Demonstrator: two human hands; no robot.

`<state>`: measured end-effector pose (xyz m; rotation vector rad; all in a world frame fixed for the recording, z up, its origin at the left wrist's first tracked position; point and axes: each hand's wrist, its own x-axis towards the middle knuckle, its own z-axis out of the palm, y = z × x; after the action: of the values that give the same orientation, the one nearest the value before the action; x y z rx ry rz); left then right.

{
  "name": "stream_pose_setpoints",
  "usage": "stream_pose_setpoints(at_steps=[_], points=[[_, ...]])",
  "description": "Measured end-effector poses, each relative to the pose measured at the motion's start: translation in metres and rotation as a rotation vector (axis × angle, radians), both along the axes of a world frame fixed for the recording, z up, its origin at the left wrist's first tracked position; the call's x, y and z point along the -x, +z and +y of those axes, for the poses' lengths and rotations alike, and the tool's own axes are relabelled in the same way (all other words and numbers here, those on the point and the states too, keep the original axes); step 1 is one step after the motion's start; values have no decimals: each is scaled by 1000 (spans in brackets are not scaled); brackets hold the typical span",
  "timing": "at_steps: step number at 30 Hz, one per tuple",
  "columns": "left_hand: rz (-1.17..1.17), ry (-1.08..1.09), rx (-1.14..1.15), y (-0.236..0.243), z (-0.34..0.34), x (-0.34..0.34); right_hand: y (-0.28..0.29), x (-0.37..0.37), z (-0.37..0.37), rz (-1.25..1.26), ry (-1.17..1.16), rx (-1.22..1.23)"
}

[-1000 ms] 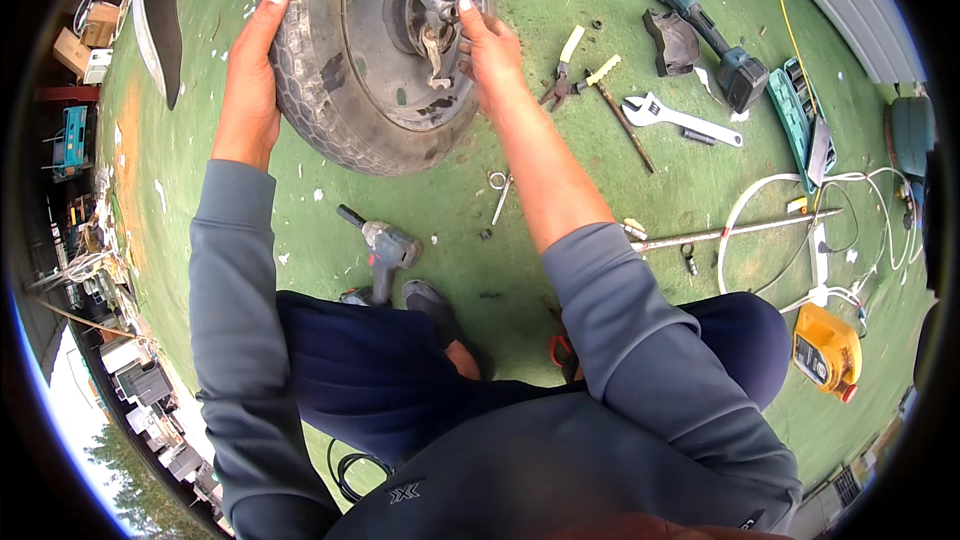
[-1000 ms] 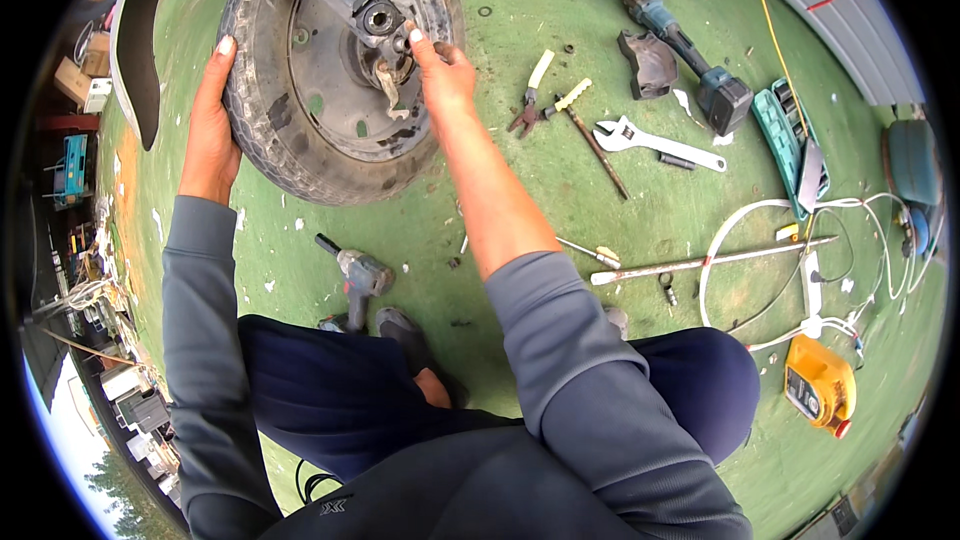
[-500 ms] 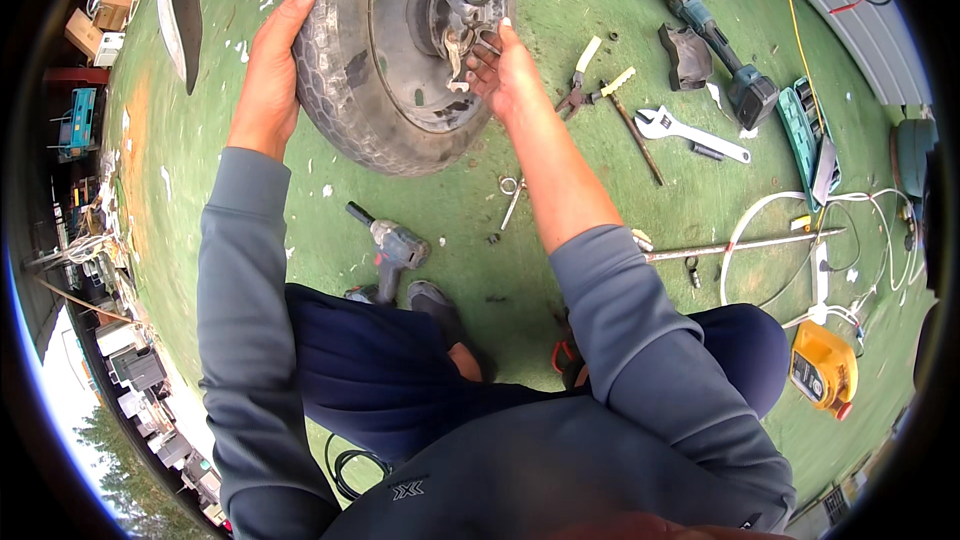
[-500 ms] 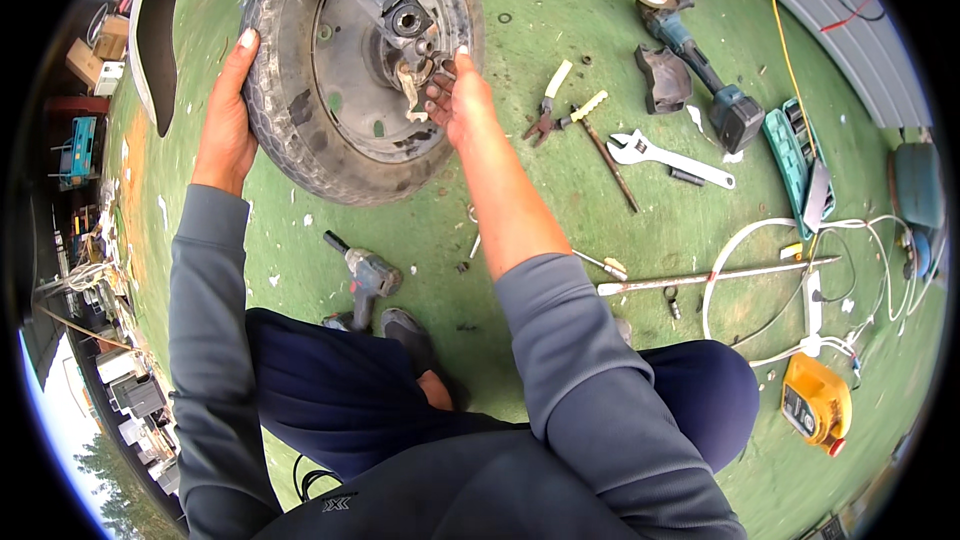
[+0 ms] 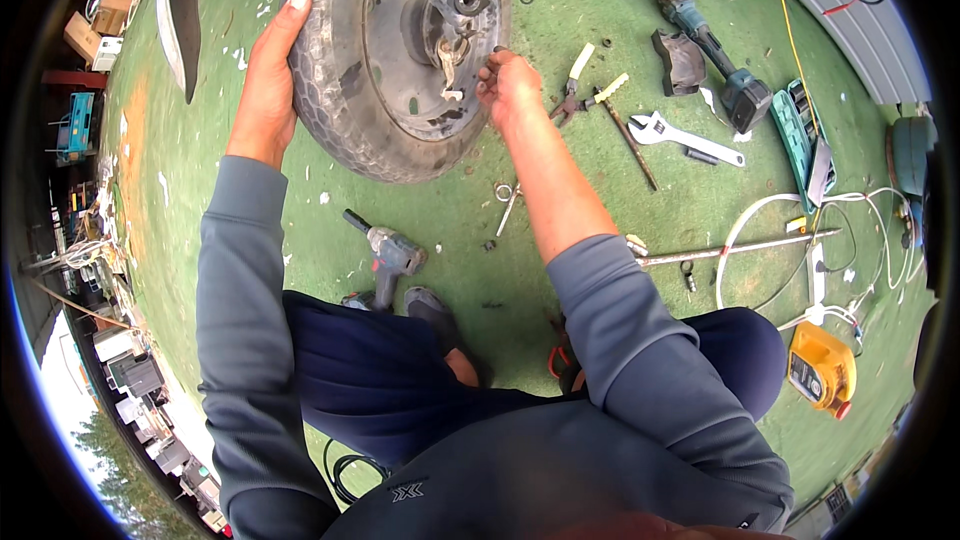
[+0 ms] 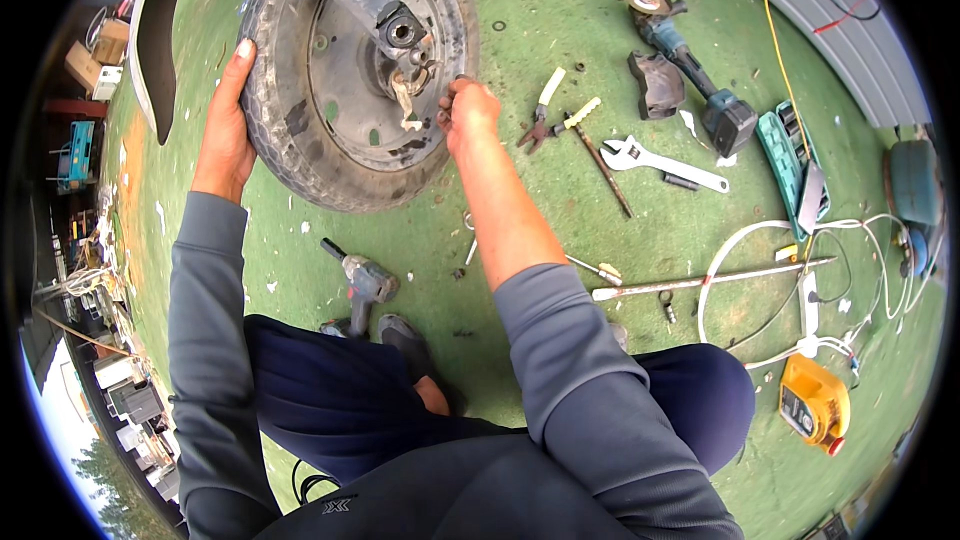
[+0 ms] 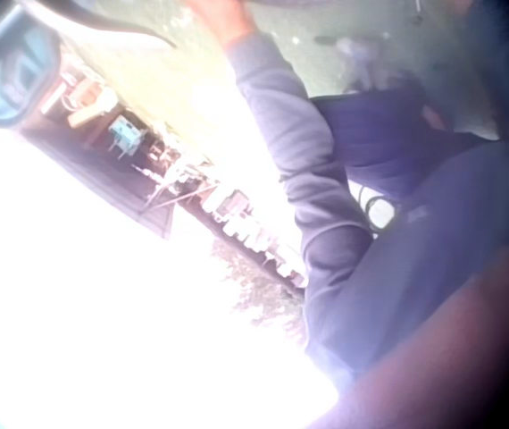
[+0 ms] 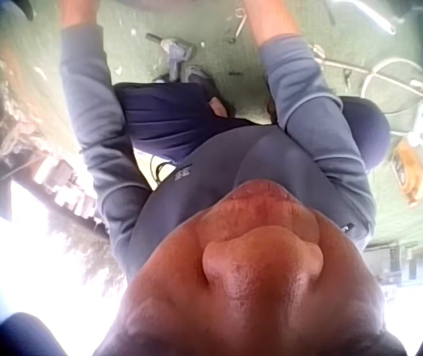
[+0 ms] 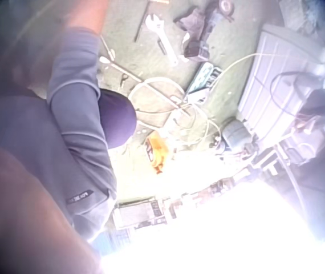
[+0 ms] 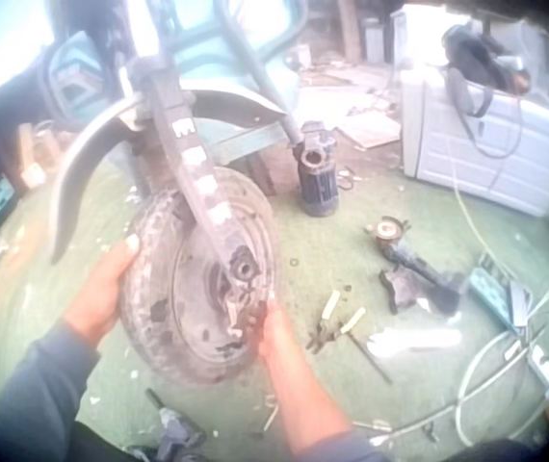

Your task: The person sits on the floor and works on a small tire, using pliers to remove a wire from the rim and then inserting a small metal piece into the center hub. The person then lifts the tire and attaches a metal fender to it.

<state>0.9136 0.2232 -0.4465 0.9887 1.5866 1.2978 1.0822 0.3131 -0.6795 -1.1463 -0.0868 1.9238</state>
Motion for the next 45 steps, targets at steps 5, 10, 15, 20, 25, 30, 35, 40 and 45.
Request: stream_pose_setpoints(at_steps=[5,10,15,20,25,30,35,40,45], points=[[-11,38,-31,-3,4,-5,0,-6,2,31,-21,35],[-22,50,-45,1,1,-12,3,-14,2,-82,0,-1],[1,5,8,1,2,0,45,-26,7,-413,-96,-447],[85,78,-96,-13,1,14,156,-41,29,-586,-157,-1138],[92,79,-204,-14,6,1,226,-24,44,-992,26,-1360],[440,112,-192,-24,11,7,273,9,22,-1420,66,-1398],[397,53,-193,-1,7,-3,277,2,40,-1537,130,-1500],[563,142,-144,-17,10,5,294,-4,25,-1454,290,-1417],[608,124,-118,-17,6,7,287,-7,12,-1390,237,-1399]])
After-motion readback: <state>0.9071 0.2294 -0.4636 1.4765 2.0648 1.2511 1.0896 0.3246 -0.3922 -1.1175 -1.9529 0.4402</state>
